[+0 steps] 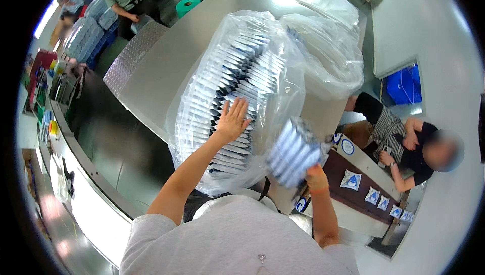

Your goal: The person takes small, individually wrapped packets from a large plastic bag and places them onto a conveyor belt. Another person is visible in the background working at a separate station.

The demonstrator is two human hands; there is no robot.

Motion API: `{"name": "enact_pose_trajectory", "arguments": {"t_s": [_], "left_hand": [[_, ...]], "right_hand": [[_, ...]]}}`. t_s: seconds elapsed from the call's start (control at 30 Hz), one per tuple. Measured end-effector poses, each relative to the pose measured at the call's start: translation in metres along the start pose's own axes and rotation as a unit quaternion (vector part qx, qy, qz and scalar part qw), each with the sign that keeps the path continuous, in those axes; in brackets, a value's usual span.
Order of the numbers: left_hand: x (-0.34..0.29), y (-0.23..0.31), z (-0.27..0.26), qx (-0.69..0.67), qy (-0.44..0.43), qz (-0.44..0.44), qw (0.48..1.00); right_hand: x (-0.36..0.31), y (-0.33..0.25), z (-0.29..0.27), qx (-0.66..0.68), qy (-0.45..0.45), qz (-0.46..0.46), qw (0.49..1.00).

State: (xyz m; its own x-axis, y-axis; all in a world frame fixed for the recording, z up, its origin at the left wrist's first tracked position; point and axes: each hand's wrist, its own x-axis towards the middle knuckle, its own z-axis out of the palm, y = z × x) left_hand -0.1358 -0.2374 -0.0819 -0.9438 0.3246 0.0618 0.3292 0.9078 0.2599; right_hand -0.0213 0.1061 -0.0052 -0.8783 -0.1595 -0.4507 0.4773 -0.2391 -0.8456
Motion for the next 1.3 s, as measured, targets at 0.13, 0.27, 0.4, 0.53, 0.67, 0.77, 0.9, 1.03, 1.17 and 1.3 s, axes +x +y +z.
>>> {"name": "enact_pose_trajectory", "arguments": {"t_s": [0.13,0.27,0.4,0.53,0.67,0.77,0.9,1.03,1.17,1.3], "left_hand": [[0.002,-0.005,-0.003,-0.071,0.031,0.032,0.996],[-0.011,-0.013,-0.016,-0.036,-0.018,0.052,0.998],[-0.054,-0.017,-0.08,-0.29,0.01,-0.018,0.957],[-0.079,-0.026,-0.144,-0.405,0.122,-0.133,0.896],[-0.067,-0.023,-0.134,-0.453,0.178,-0.183,0.854],[-0.028,0.004,-0.11,-0.401,0.172,-0.125,0.891],[0.037,0.024,-0.036,-0.361,0.245,-0.121,0.892],[0.086,0.012,-0.028,-0.259,0.211,-0.086,0.938],[0.107,-0.003,0.003,-0.048,0.062,-0.041,0.996],[0.096,-0.003,0.025,0.059,0.041,0.007,0.997]], "right_hand": [[0.135,-0.02,0.112,0.025,-0.111,-0.109,0.987],[0.238,-0.07,0.172,-0.169,-0.079,-0.191,0.964],[0.253,-0.092,0.173,-0.696,0.042,-0.221,0.682],[0.269,-0.023,0.184,-0.846,0.013,-0.221,0.485],[0.269,-0.015,0.209,-0.848,0.052,-0.214,0.482],[0.265,-0.017,0.213,-0.842,0.052,-0.226,0.486],[0.265,-0.024,0.181,-0.816,-0.035,-0.217,0.535],[0.204,-0.059,0.166,-0.621,-0.009,-0.324,0.713],[0.098,-0.058,0.133,-0.436,0.142,-0.436,0.775],[-0.007,0.016,0.06,-0.428,0.205,-0.318,0.821]]}}
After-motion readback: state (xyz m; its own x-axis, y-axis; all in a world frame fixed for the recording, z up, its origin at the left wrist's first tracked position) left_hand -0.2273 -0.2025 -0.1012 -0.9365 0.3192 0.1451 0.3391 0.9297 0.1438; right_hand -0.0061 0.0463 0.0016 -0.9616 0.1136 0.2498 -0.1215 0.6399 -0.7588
